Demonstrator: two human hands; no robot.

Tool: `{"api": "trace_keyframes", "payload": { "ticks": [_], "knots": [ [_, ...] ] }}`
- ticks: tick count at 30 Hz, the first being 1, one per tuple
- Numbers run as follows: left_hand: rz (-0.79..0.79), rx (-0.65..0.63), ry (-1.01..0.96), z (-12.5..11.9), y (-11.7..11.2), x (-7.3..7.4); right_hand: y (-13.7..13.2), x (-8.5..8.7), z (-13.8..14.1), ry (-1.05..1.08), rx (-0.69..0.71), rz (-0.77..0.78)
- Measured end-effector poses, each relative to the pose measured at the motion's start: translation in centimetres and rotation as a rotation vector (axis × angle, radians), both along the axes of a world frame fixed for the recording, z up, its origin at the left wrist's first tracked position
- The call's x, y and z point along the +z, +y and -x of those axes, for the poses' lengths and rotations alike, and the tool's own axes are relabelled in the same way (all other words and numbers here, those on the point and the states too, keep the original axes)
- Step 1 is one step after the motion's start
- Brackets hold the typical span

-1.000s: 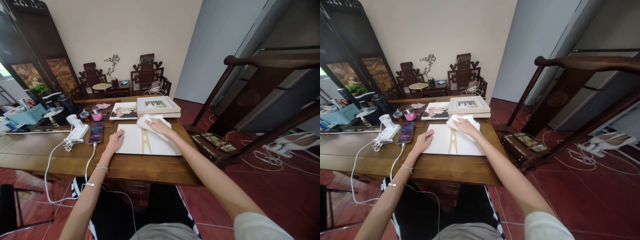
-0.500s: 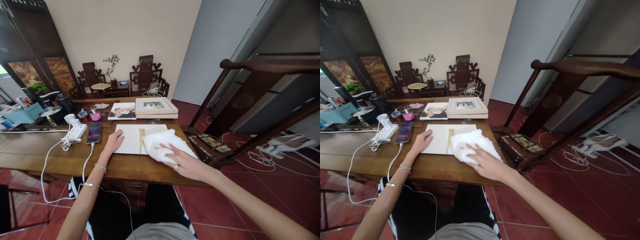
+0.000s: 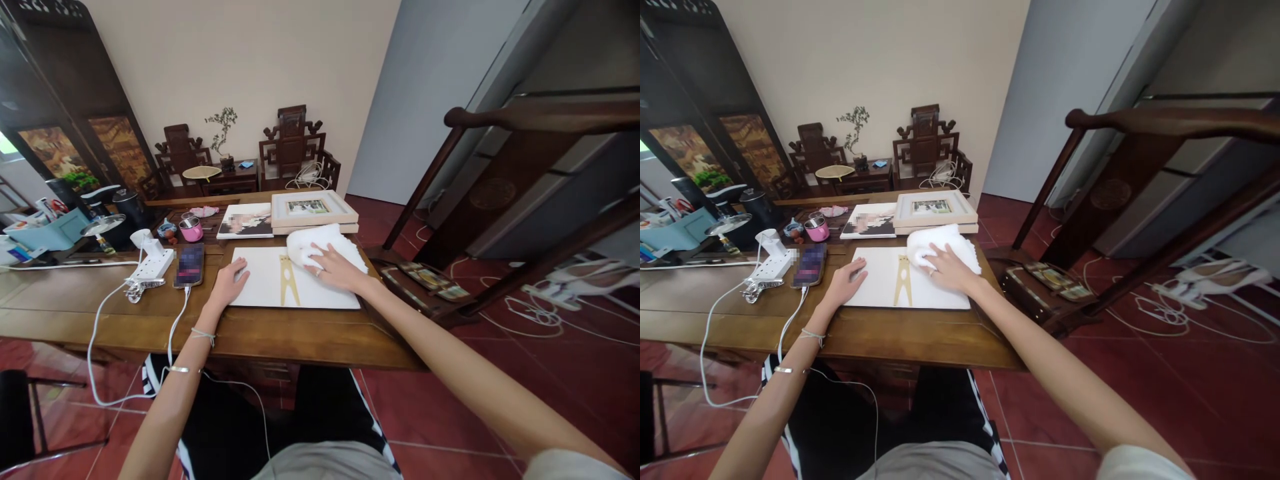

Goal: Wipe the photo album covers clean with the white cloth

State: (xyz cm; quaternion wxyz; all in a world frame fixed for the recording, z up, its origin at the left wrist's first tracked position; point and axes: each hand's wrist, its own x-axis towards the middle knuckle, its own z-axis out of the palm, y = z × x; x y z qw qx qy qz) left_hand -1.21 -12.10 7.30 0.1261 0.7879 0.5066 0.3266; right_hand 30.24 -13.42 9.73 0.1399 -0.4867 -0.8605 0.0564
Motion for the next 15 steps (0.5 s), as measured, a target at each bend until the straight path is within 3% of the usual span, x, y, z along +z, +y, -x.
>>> {"api": "trace_keyframes", "payload": {
  "ticks": [6, 9, 12, 15],
  "knots": [
    [0.004, -0.001, -0.008, -0.1, 0.0, -0.2, -9.0, 0.9, -0.8, -0.035, 0.084, 0.055],
    [0.004, -0.002, -0.007, -0.1, 0.0, -0.1, -12.0, 1.6, -1.6, -0.023, 0.109, 0.152],
    [0.001, -0.001, -0.006, -0.1, 0.0, -0.1, -11.6, 1.9, -2.2, 0.016, 0.051, 0.252],
    [-0.004, 0.001, -0.004, -0.1, -0.1, 0.0, -8.0, 1.7, -2.2, 0.032, -0.046, 0.282]
  ]
}}
